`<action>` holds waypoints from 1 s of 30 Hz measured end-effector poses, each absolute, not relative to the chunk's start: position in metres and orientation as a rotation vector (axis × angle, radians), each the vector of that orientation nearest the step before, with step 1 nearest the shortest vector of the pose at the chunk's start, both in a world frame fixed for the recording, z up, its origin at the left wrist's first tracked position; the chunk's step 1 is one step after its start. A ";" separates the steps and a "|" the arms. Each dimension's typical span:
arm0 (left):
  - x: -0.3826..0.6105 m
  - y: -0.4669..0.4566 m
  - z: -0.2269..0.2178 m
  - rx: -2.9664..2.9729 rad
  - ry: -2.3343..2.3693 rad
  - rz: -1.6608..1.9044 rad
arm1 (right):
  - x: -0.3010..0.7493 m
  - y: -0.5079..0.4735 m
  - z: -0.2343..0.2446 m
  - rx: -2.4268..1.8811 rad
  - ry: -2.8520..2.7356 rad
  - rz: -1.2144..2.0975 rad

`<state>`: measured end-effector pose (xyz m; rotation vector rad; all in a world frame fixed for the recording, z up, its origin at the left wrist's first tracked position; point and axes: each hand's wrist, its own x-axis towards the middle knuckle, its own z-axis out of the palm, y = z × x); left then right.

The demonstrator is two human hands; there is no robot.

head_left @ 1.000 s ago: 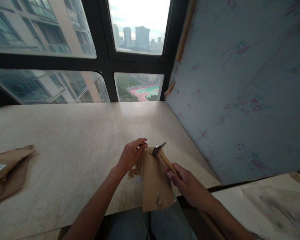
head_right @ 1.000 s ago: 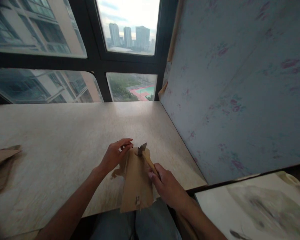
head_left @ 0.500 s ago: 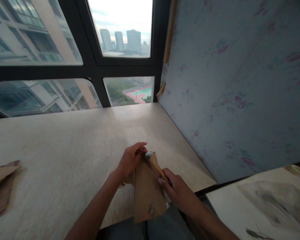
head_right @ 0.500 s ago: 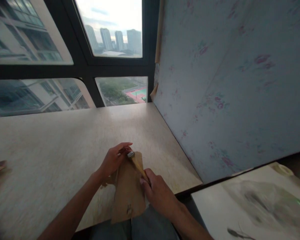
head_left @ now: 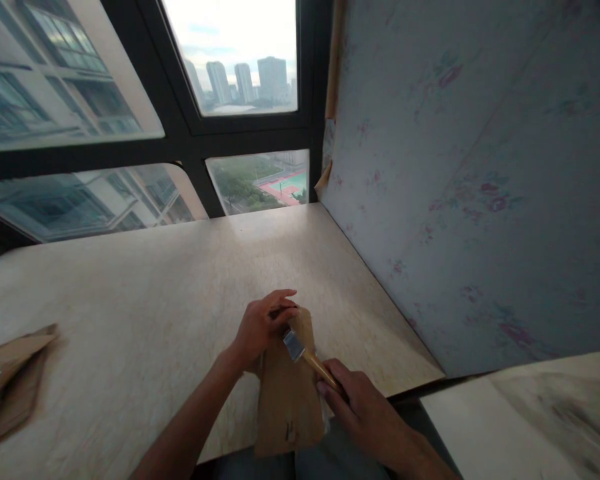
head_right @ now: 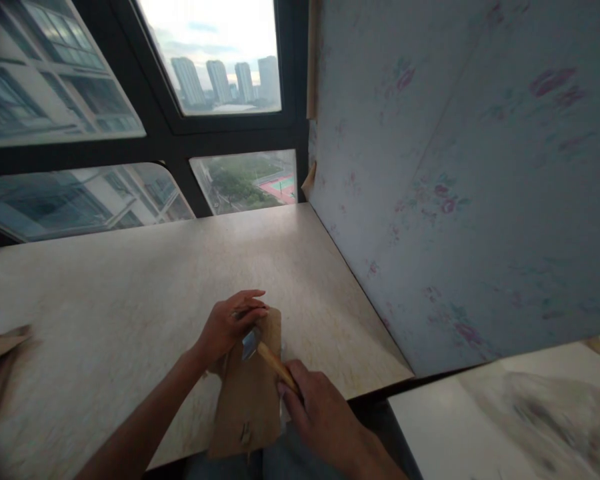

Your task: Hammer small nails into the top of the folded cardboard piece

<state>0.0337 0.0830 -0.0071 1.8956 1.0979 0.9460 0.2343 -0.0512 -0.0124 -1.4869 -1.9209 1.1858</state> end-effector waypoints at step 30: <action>0.037 0.068 -0.020 2.208 1.338 1.119 | 0.224 -0.053 -0.023 -1.554 -1.237 1.311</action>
